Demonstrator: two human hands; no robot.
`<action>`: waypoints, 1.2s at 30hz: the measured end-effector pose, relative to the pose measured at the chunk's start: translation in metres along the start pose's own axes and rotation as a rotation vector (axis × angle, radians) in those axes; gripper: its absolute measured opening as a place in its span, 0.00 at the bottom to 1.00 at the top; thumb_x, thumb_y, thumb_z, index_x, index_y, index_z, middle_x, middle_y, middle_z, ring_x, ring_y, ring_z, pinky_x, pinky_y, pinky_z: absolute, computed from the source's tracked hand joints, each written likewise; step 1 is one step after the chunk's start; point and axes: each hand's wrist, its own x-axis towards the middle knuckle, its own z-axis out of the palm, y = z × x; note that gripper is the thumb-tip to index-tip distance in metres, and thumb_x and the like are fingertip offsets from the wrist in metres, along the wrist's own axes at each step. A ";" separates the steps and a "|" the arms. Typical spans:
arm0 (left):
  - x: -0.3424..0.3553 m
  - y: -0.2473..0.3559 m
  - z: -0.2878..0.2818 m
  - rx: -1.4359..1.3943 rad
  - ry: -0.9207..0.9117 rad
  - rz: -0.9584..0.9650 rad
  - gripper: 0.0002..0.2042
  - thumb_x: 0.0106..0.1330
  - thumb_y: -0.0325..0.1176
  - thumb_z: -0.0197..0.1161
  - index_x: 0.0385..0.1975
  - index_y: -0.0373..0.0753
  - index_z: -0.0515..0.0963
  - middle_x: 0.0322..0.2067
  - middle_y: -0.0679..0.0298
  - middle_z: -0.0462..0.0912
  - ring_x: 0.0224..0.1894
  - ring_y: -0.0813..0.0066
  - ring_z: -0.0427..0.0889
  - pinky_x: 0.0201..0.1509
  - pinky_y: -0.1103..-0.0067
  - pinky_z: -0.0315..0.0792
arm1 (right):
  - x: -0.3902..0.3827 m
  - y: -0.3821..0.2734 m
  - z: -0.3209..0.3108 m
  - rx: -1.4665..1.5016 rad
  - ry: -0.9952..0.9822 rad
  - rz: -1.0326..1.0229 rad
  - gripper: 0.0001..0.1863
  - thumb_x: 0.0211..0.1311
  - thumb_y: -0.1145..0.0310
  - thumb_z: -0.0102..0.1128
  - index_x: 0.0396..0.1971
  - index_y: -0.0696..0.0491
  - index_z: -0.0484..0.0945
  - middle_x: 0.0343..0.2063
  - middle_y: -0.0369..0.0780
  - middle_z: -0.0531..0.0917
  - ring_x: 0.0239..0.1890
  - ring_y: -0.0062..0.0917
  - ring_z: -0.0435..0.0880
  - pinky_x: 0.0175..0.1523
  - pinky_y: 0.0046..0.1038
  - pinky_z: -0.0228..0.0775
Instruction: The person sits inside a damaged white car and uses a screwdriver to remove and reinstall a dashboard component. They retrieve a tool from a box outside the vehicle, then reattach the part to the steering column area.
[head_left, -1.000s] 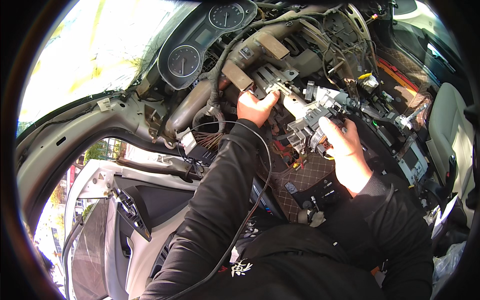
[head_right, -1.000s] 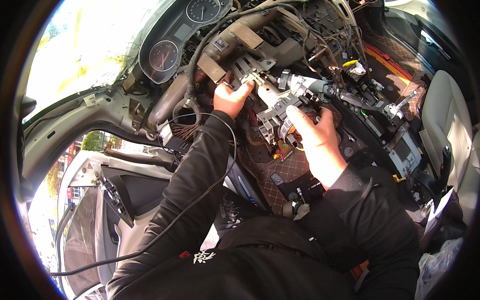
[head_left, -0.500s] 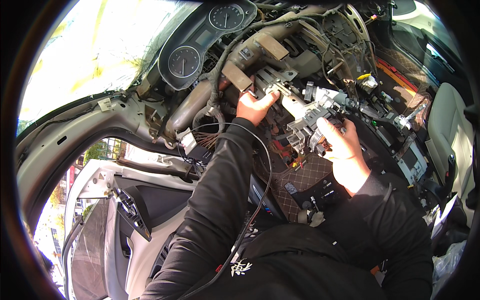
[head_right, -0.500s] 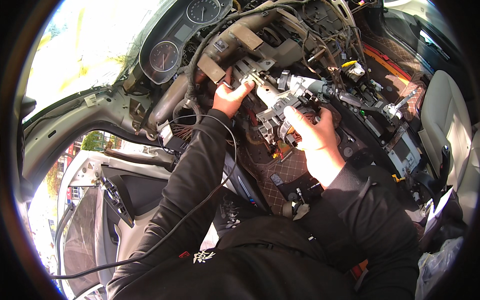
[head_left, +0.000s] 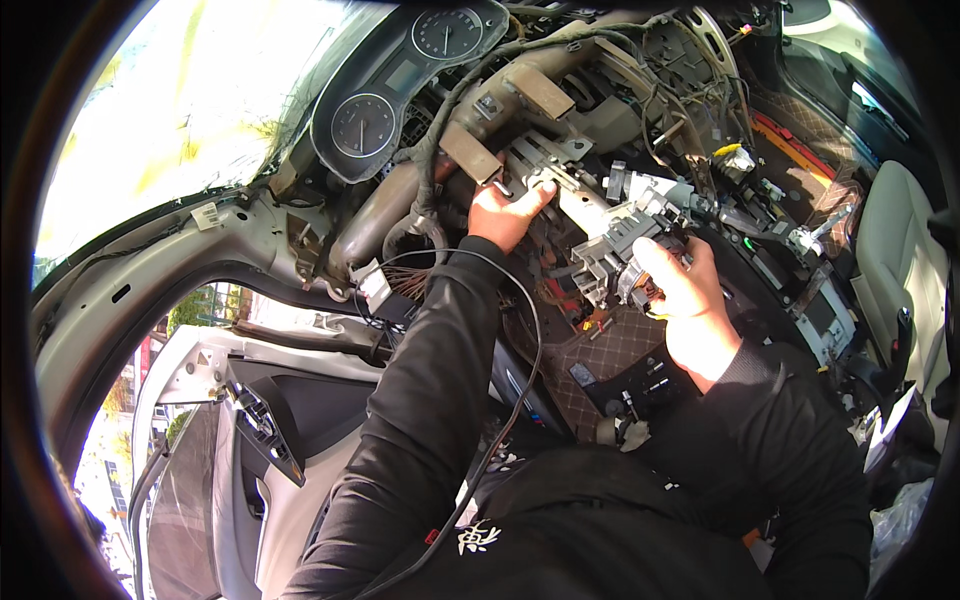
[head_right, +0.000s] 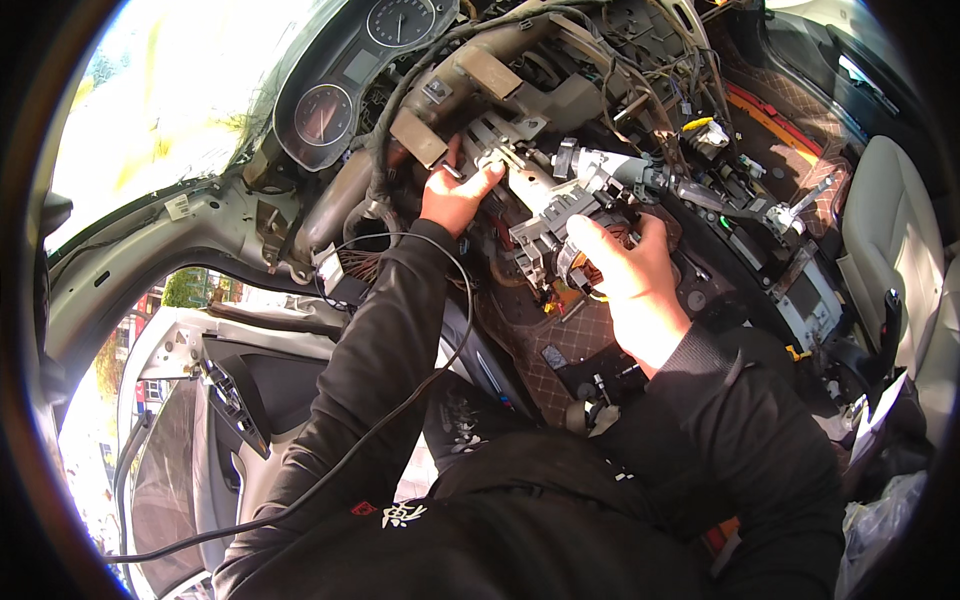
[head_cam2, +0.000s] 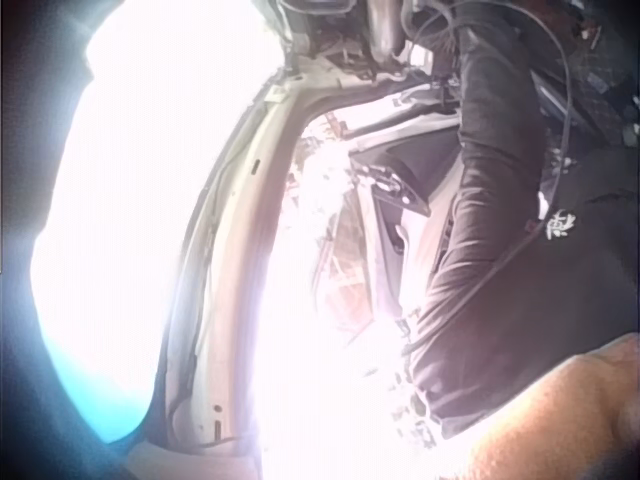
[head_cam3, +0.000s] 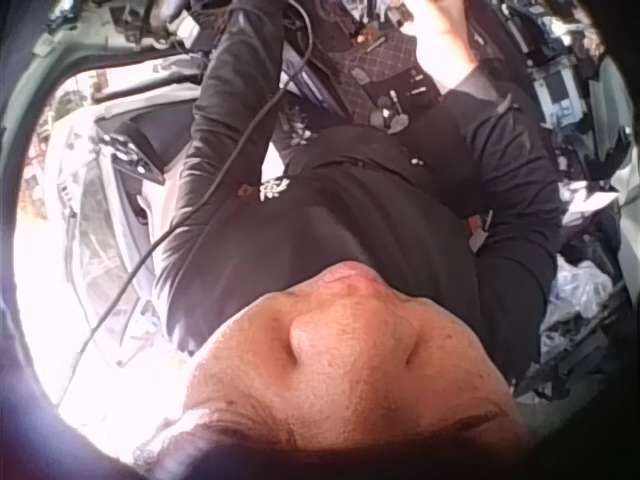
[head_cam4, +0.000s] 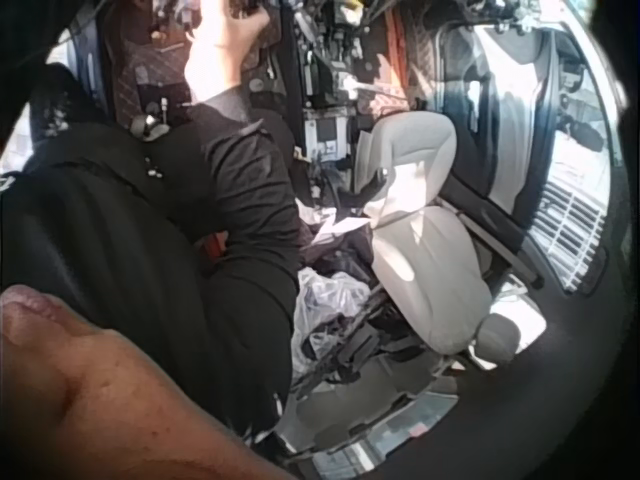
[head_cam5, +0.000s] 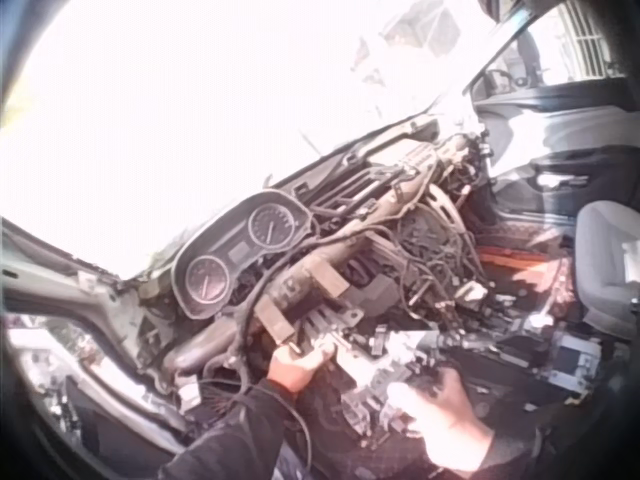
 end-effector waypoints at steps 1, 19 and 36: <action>-0.002 0.004 -0.001 0.020 -0.027 -0.022 0.54 0.66 0.40 0.84 0.81 0.17 0.55 0.68 0.47 0.81 0.68 0.64 0.82 0.74 0.71 0.75 | 0.000 0.000 0.000 0.006 0.003 -0.011 0.39 0.70 0.55 0.81 0.67 0.63 0.69 0.57 0.42 0.83 0.57 0.24 0.83 0.59 0.30 0.79; -0.009 -0.021 -0.030 0.249 0.064 0.116 0.42 0.67 0.50 0.83 0.71 0.28 0.73 0.65 0.47 0.84 0.68 0.58 0.82 0.74 0.67 0.72 | 0.004 -0.024 0.009 0.116 -0.127 -0.077 0.33 0.67 0.70 0.83 0.64 0.61 0.72 0.54 0.42 0.88 0.54 0.25 0.88 0.63 0.33 0.82; 0.009 -0.045 -0.048 0.518 0.045 0.027 0.51 0.57 0.56 0.87 0.66 0.14 0.75 0.59 0.34 0.86 0.63 0.48 0.87 0.70 0.66 0.78 | 0.009 -0.022 0.009 0.096 -0.179 -0.103 0.34 0.70 0.69 0.82 0.65 0.60 0.67 0.51 0.42 0.87 0.51 0.25 0.89 0.58 0.32 0.87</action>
